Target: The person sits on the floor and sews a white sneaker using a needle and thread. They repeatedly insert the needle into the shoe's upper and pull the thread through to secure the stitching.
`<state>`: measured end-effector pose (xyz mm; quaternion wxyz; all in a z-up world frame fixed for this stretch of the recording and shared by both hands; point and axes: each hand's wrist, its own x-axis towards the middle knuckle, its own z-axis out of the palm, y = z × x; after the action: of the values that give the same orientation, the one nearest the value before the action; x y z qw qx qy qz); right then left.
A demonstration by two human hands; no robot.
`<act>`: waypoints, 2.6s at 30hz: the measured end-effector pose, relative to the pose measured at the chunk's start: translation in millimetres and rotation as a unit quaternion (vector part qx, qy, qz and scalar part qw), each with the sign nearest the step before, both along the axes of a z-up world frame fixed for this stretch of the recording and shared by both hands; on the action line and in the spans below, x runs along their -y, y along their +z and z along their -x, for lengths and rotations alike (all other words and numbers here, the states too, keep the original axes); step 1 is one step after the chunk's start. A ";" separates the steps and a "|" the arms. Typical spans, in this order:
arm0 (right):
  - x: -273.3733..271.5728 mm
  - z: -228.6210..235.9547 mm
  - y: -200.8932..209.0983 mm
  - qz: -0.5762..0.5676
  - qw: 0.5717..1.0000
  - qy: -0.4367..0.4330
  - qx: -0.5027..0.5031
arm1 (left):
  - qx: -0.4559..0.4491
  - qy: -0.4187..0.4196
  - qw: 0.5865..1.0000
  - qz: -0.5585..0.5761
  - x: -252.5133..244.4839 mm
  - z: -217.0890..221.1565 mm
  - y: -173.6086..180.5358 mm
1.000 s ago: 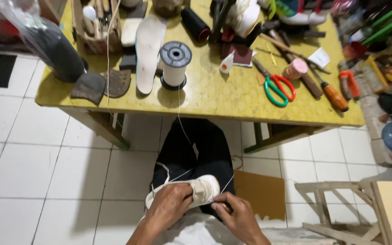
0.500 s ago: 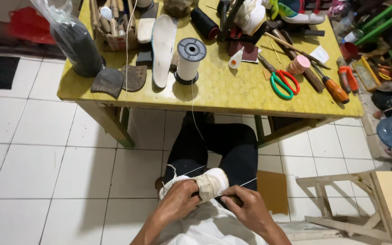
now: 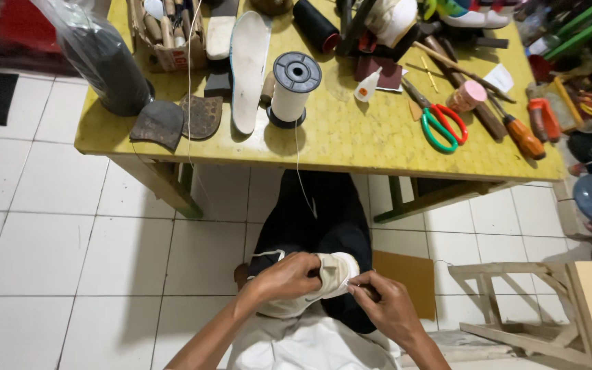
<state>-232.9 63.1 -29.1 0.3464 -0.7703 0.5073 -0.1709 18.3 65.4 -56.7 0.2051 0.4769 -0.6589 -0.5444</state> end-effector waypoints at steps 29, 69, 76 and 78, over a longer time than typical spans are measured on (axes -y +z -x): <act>102.1 39.3 -118.9 -0.209 0.951 0.161 -0.163 | 0.137 0.001 0.978 -0.156 88.4 49.6 -60.2; 45.1 40.8 -113.6 -0.252 0.956 -0.145 0.046 | 0.140 0.002 0.990 -0.019 80.9 42.1 -49.1; 47.3 39.1 -118.5 -0.262 0.954 -0.143 0.028 | 0.151 0.015 0.988 -0.023 77.6 45.6 -55.2; 48.3 35.6 -116.5 -0.268 0.952 -0.140 0.037 | 0.150 0.019 0.988 -0.022 77.1 45.9 -51.1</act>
<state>-268.5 14.8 -145.6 0.5312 -0.5633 0.6243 -0.1037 -27.6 -11.7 -107.7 0.1040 0.5696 -0.6611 -0.4771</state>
